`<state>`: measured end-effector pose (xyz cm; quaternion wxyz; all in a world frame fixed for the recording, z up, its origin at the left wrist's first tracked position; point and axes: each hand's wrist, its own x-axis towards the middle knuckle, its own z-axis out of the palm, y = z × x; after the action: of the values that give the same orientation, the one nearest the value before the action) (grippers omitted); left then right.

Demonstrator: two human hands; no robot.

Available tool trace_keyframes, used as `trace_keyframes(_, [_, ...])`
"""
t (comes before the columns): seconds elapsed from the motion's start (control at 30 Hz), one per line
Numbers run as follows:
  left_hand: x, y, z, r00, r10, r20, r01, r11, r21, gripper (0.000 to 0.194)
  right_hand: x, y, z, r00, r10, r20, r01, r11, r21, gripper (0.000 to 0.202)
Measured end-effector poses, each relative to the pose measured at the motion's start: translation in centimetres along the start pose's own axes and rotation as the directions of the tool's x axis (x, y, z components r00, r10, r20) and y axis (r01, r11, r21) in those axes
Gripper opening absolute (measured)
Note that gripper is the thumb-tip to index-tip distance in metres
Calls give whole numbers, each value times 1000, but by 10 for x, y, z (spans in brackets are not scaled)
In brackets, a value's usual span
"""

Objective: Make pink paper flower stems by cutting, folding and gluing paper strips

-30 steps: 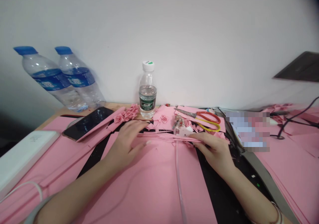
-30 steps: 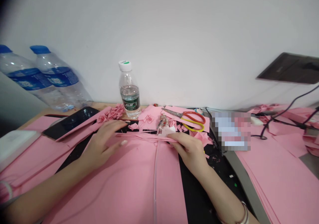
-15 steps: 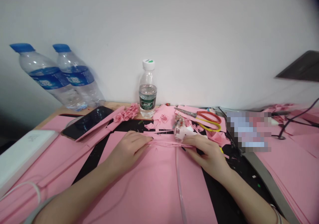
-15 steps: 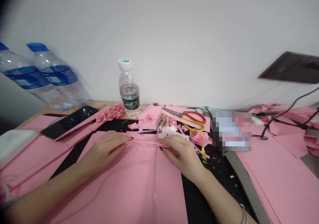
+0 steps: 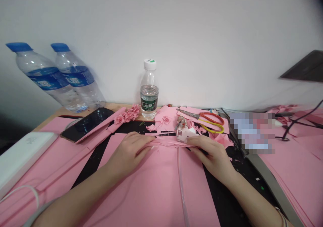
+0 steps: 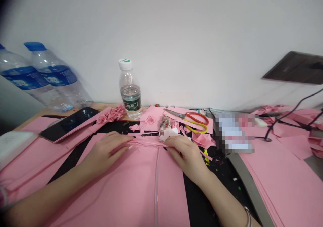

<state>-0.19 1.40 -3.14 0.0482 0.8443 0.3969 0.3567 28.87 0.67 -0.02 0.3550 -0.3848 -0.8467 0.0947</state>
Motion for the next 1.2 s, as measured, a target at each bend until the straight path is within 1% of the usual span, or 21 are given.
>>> trace_keyframes(0.17, [1,2,-2,988,-156,11,156,986,-57,28,0,1,-1,1000,24,-11,-24,1000,2,18])
trace_keyframes(0.27, [3,2,-4,958,-288,14,287,948,-135,34,0,1,-2,999,40,-20,-40,999,-9,17])
trace_keyframes(0.37, [4,3,-6,907,-420,-7,404,877,-259,36,0,1,-2,999,39,-17,-40,999,-14,18])
trace_keyframes(0.43, [5,3,-7,869,-494,-33,450,816,-362,32,1,1,-2,999,33,-17,-34,999,-15,17])
trace_keyframes(0.5, [6,5,-7,821,-569,-55,489,748,-448,25,1,1,-2,999,27,-16,-28,999,-17,16])
trace_keyframes(0.6, [10,7,-9,740,-668,-71,542,656,-526,21,1,0,-2,999,30,-14,-30,999,-25,17])
trace_keyframes(0.67, [12,6,-10,706,-704,-77,566,627,-535,22,0,0,-2,999,34,-18,-34,999,-30,17])
trace_keyframes(0.73, [13,4,-11,703,-706,-92,572,637,-517,22,0,1,-2,999,36,-23,-37,999,-31,17])
trace_keyframes(0.8, [14,2,-11,725,-682,-97,560,666,-493,19,0,1,-2,999,33,-29,-34,999,-29,17])
trace_keyframes(0.87, [14,-1,-12,742,-666,-77,559,678,-478,19,0,1,-3,999,34,-33,-35,999,-28,17])
trace_keyframes(0.93, [14,-2,-12,738,-672,-65,570,671,-474,23,1,1,-3,999,41,-33,-42,999,-27,18])
trace_keyframes(1.0, [14,-3,-13,732,-678,-74,571,669,-475,26,1,1,-2,998,44,-35,-45,999,-28,19])
trace_keyframes(1.1, [13,-4,-13,754,-648,-109,532,700,-477,31,1,1,-2,999,36,-40,-37,999,-36,18])
trace_keyframes(1.2, [12,-6,-14,778,-615,-124,501,727,-469,43,1,1,-2,999,29,-44,-31,999,-44,17])
